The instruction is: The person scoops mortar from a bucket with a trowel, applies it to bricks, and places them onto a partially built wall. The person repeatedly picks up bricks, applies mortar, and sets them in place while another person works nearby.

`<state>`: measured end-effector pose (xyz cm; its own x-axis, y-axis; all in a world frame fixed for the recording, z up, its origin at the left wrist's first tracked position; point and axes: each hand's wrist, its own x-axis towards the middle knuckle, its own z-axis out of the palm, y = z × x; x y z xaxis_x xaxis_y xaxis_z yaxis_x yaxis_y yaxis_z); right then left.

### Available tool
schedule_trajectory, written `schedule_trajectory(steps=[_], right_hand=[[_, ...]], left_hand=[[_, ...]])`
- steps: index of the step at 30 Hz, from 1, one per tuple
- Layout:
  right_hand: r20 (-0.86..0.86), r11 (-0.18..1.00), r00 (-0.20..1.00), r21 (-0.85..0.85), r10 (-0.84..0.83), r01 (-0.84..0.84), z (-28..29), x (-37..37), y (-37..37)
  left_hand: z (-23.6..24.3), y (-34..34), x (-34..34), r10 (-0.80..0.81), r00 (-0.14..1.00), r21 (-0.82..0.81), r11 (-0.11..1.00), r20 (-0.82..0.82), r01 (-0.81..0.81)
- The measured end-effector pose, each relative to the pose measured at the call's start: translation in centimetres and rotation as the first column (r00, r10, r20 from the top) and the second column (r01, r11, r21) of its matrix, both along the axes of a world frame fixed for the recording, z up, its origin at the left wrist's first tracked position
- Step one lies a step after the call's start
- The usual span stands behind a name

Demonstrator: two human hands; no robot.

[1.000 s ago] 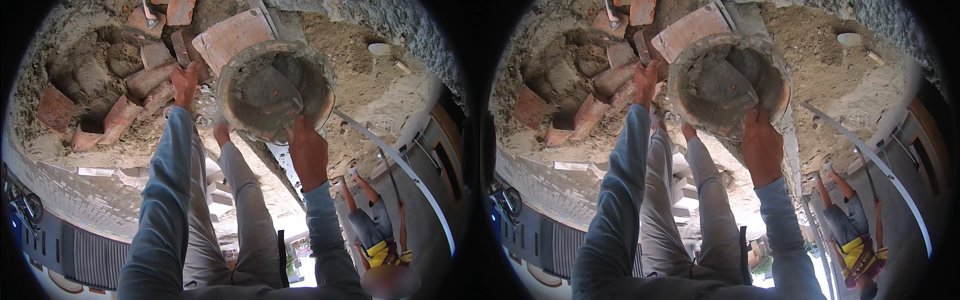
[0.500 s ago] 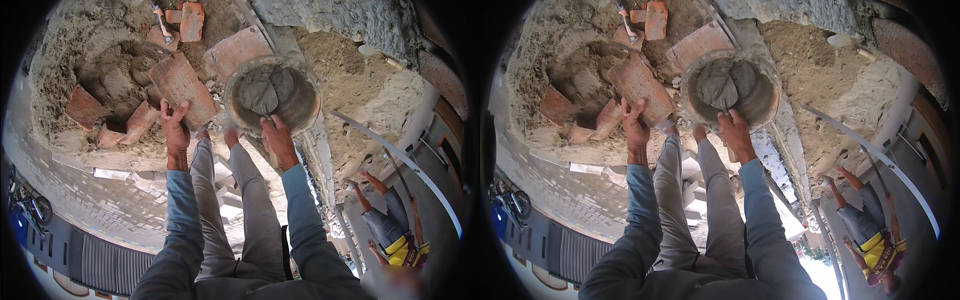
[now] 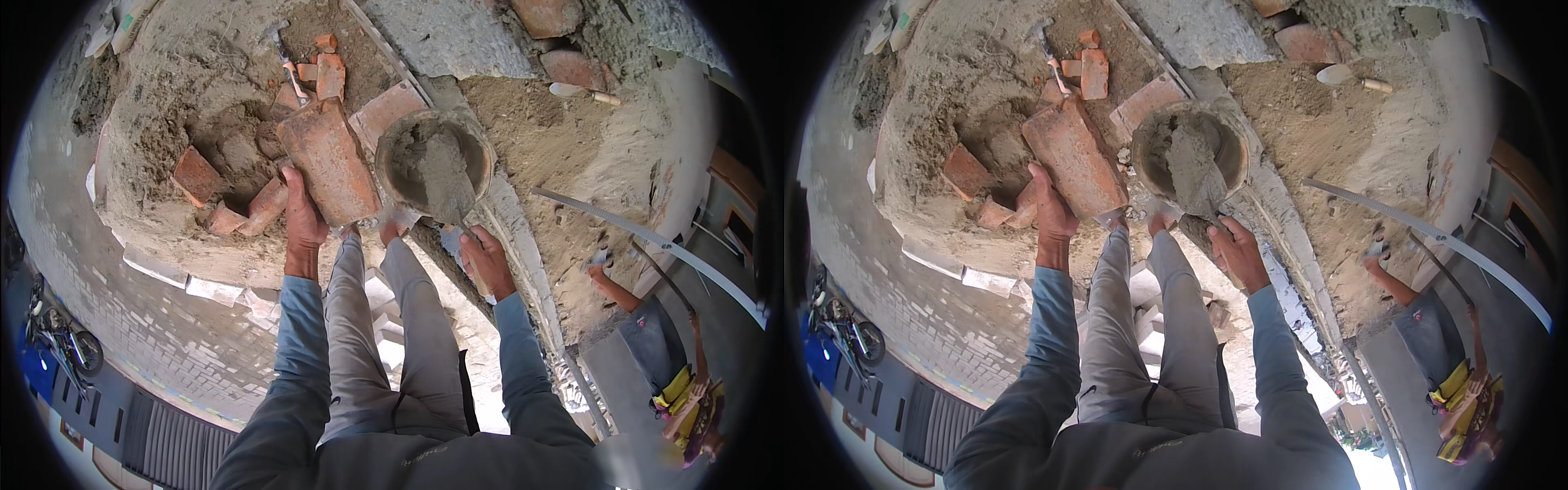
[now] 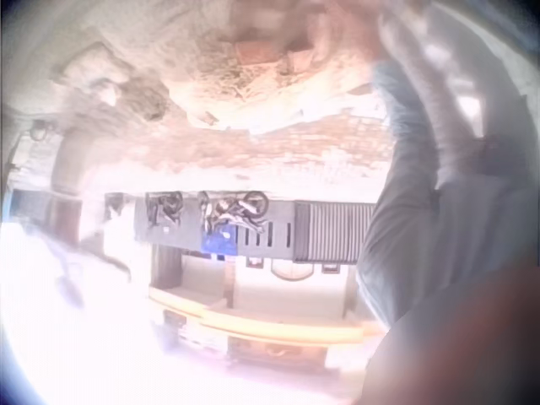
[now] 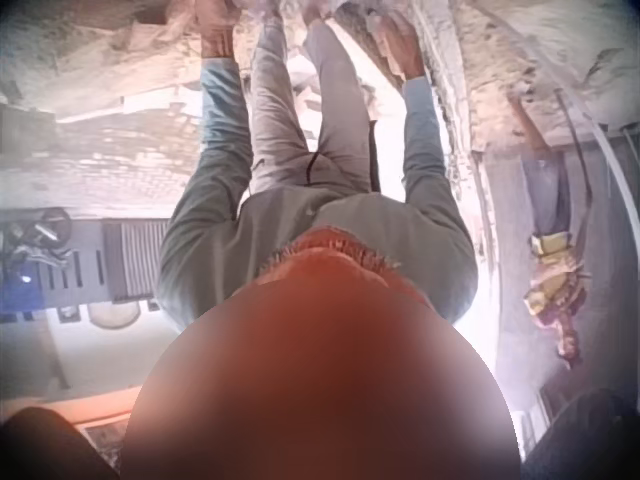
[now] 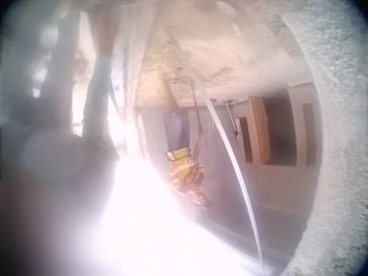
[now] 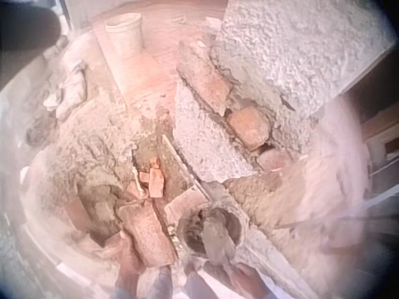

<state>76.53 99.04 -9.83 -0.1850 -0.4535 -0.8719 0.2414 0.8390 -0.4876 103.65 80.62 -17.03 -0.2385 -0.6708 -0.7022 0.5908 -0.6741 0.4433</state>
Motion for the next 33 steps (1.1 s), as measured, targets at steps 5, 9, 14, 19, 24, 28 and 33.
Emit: schedule_trajectory(steps=[5, 9, 14, 19, 24, 28, 33], right_hand=[[-0.075, 0.988, 0.993, -0.117, 0.090, -0.098, 14.0, 1.7, -0.9], [-0.426, 0.899, 0.860, -0.194, 0.282, -0.392, 22.4, 4.3, -3.2], [-0.841, 0.754, 0.401, 0.013, 0.364, -0.657, 28.6, 8.3, -5.6], [-0.902, 0.689, 0.419, -0.240, 0.102, -0.684, 32.6, 8.2, -5.1], [-0.292, 0.861, 0.904, -0.314, 0.313, -0.400, 39.0, 2.4, -5.8], [-0.134, 0.821, 0.878, -0.313, 0.460, -0.478, 44.5, -0.8, -8.1], [-0.103, 0.726, 0.744, -0.167, 0.660, -0.667, 47.1, -2.0, -9.5]], left_hand=[[7.6, 0.6, -4.3, 0.020, 0.991, -0.006, 1.000, -0.131, -0.021], [14.6, 0.9, -6.4, -0.006, 0.991, -0.130, 0.991, -0.132, -0.012], [21.2, 0.9, -7.0, -0.066, 0.991, -0.208, 0.977, -0.118, 0.040], [28.1, 0.3, -5.8, -0.113, 0.978, -0.299, 0.953, -0.177, 0.057], [33.1, 0.2, -3.9, -0.245, 0.947, -0.284, 0.941, -0.208, 0.182], [33.5, 0.3, -2.2, -0.343, 0.909, -0.263, 0.923, -0.237, 0.280], [34.4, 0.4, -2.7, -0.333, 0.932, -0.287, 0.915, -0.142, 0.283]])
